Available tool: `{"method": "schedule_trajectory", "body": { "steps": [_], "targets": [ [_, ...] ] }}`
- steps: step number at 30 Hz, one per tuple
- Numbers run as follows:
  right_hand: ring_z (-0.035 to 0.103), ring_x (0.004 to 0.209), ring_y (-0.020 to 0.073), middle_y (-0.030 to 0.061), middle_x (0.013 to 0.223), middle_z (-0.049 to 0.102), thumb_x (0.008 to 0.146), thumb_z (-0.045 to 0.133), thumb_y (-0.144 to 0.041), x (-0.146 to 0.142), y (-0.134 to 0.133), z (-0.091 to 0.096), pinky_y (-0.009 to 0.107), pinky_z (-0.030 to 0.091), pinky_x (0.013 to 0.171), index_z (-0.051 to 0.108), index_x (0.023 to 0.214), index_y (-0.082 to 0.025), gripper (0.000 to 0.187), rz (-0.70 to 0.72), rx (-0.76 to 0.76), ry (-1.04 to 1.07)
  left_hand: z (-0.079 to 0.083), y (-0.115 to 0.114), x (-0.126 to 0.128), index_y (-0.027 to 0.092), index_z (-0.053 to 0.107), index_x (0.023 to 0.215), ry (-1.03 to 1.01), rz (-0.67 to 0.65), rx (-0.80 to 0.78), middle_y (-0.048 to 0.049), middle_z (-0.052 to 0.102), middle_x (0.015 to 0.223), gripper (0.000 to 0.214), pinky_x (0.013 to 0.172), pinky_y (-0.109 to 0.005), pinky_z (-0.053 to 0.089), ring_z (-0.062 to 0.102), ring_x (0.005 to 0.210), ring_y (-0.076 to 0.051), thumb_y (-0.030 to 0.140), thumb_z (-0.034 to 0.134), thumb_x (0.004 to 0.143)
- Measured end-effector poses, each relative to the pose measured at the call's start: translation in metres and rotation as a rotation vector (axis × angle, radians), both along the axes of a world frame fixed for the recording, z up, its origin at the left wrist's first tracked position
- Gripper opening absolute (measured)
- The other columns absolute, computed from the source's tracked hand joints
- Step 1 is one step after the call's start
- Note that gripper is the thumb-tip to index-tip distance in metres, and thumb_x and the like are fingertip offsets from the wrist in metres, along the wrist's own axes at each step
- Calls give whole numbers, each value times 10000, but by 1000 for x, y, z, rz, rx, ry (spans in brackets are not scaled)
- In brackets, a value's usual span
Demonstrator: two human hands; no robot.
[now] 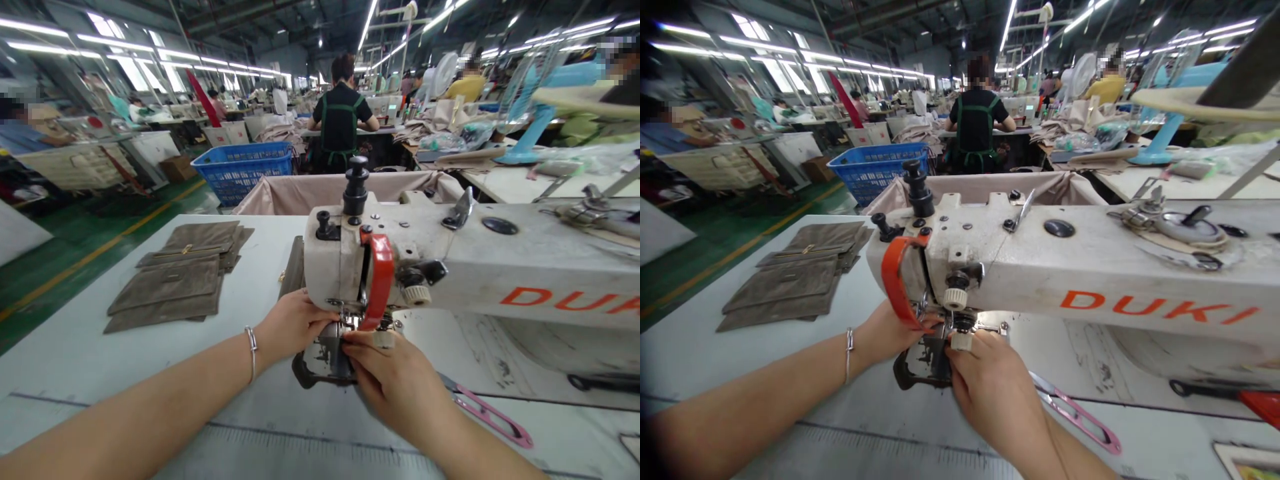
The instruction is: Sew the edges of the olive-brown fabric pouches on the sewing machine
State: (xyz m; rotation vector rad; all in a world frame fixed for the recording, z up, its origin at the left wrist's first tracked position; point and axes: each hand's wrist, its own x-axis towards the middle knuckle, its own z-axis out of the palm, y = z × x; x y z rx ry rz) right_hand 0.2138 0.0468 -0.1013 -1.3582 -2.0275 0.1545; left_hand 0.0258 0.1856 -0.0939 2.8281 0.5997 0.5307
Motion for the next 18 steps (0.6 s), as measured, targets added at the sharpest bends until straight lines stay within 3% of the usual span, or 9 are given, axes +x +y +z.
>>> {"method": "schedule_trajectory", "body": {
  "steps": [4,9,14,18],
  "targets": [
    [648,998,231,76,1040,710,905,537,-90,-1,-1,1,400,525,919,706,1030,-197,236,-8,-9,16,19,-25,5,188,741,924,4,76,-12,-30,765,933,160,830,-359,575,701,879,-228,101,619,868],
    [643,1009,232,79,1019,709,909,535,-94,1,-2,1,404,513,937,705,1039,-197,238,13,-23,19,25,-33,10,178,728,937,-6,107,-39,-31,756,955,201,926,-342,545,691,935,-213,29,636,837],
    [638,994,225,78,1034,698,916,540,-107,3,-3,3,391,523,912,704,1042,-203,228,18,-42,46,28,-34,-11,181,721,1016,36,120,-41,-66,711,1044,185,962,-450,523,644,1011,-261,220,740,836],
    [629,1002,239,85,1068,691,915,542,-108,5,-4,4,409,529,901,704,1059,-202,237,29,-84,51,39,-71,-26,176,680,1134,151,138,-246,-86,627,1112,353,869,-408,577,631,958,-234,328,758,824]
  ]
}}
